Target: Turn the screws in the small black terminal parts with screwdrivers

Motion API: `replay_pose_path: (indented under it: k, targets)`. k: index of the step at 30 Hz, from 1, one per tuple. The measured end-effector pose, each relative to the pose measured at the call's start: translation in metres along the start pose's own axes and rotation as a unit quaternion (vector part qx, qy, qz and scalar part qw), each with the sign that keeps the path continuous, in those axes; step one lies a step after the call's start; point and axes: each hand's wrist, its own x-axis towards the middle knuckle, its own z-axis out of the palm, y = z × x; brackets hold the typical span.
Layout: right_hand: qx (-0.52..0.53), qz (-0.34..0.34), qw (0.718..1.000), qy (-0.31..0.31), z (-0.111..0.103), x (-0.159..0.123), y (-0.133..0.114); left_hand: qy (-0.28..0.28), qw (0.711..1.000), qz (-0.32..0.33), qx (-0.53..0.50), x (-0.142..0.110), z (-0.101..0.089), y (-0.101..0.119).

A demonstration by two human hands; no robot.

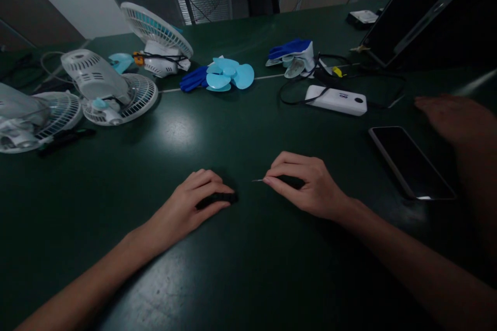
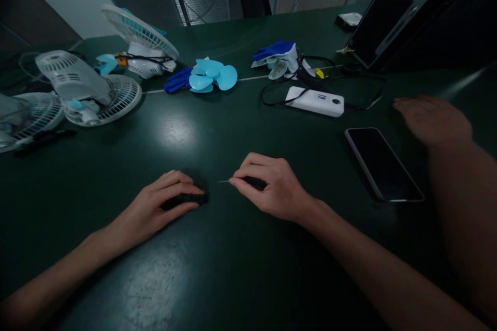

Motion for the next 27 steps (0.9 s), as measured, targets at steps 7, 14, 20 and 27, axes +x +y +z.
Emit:
replay_pose_path:
  k: [7, 14, 20, 27]
  targets:
    - [0.004, 0.006, 1.000, -0.012, 0.001, 0.000, 0.003, 0.070, 0.986, -0.145, 0.051, -0.063, -0.042, -0.062]
    - [-0.005, 0.008, 1.000, -0.017, 0.001, 0.002, 0.002, 0.131, 0.961, -0.228, 0.082, -0.101, -0.070, -0.092]
    - [-0.001, 0.011, 1.000, -0.029, 0.001, 0.002, 0.002, 0.147, 0.944, -0.282, 0.088, -0.122, -0.078, -0.099]
    - [-0.003, 0.010, 1.000, -0.027, 0.002, 0.002, 0.000, 0.128, 0.933, -0.331, 0.068, -0.143, -0.091, -0.111]
